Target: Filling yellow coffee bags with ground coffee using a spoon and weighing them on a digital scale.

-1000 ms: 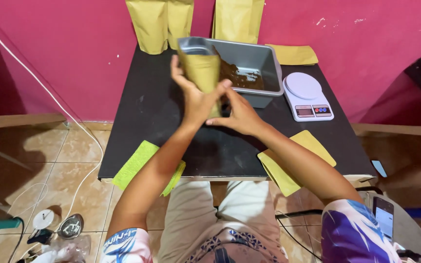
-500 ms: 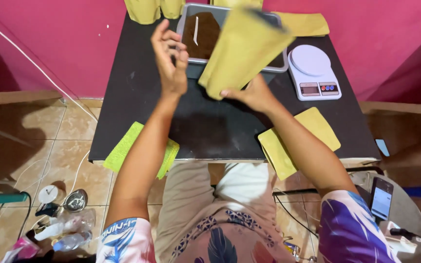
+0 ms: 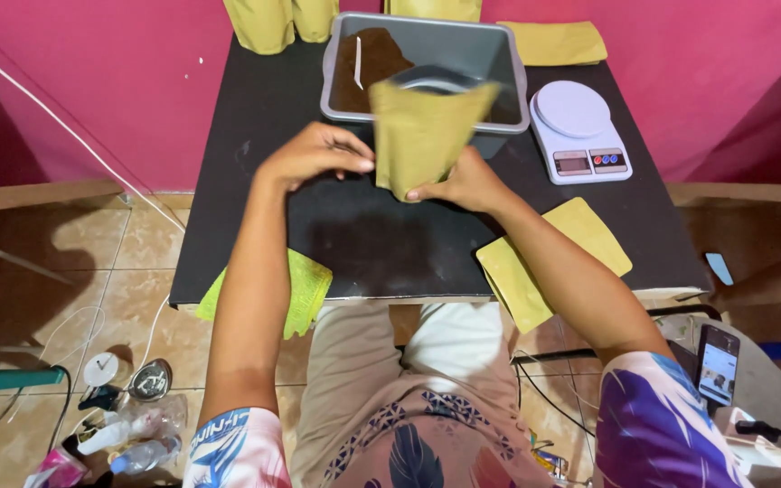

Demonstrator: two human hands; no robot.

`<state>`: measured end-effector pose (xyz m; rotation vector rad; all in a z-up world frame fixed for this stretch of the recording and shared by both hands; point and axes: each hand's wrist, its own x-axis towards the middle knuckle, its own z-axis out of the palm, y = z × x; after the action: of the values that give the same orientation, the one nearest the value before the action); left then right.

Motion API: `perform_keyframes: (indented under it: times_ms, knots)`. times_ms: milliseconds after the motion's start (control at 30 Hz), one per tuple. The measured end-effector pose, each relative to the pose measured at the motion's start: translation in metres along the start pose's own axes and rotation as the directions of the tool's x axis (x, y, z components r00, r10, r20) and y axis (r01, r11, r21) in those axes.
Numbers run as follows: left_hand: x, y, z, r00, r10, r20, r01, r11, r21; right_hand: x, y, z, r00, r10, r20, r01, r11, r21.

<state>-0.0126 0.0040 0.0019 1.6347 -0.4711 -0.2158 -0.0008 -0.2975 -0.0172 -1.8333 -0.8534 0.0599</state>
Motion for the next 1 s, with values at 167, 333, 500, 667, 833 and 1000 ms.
perform_keyframes:
  times_ms: [167,333,500,667,833,1000]
  knots:
    - [0.007,-0.011,0.009,0.995,-0.077,0.062,0.074,0.996,0.058,-0.003,-0.007,-0.014,0.998,0.008,-0.069,0.002,0.99,0.144]
    - [0.009,-0.014,0.01,0.99,-0.107,0.095,0.101,0.992,0.073,-0.01,0.005,-0.007,0.99,0.098,0.101,-0.099,0.995,0.008]
    - [0.005,-0.013,0.018,0.986,-0.134,0.097,0.122,0.985,0.118,-0.014,0.001,-0.005,0.992,0.103,0.07,-0.102,0.995,-0.016]
    - [0.015,-0.028,0.007,0.989,-0.117,0.091,0.11,0.99,0.088,-0.007,0.004,-0.009,0.995,0.07,-0.072,-0.07,0.998,0.004]
    - [0.014,-0.034,0.003,0.993,-0.11,0.051,0.105,0.99,0.092,-0.008,-0.009,-0.021,0.966,-0.013,-0.257,0.063,0.981,0.186]
    - [0.015,-0.031,0.004,0.988,-0.136,0.069,0.128,0.985,0.114,-0.016,0.012,-0.012,0.994,0.105,0.023,-0.106,0.994,0.033]
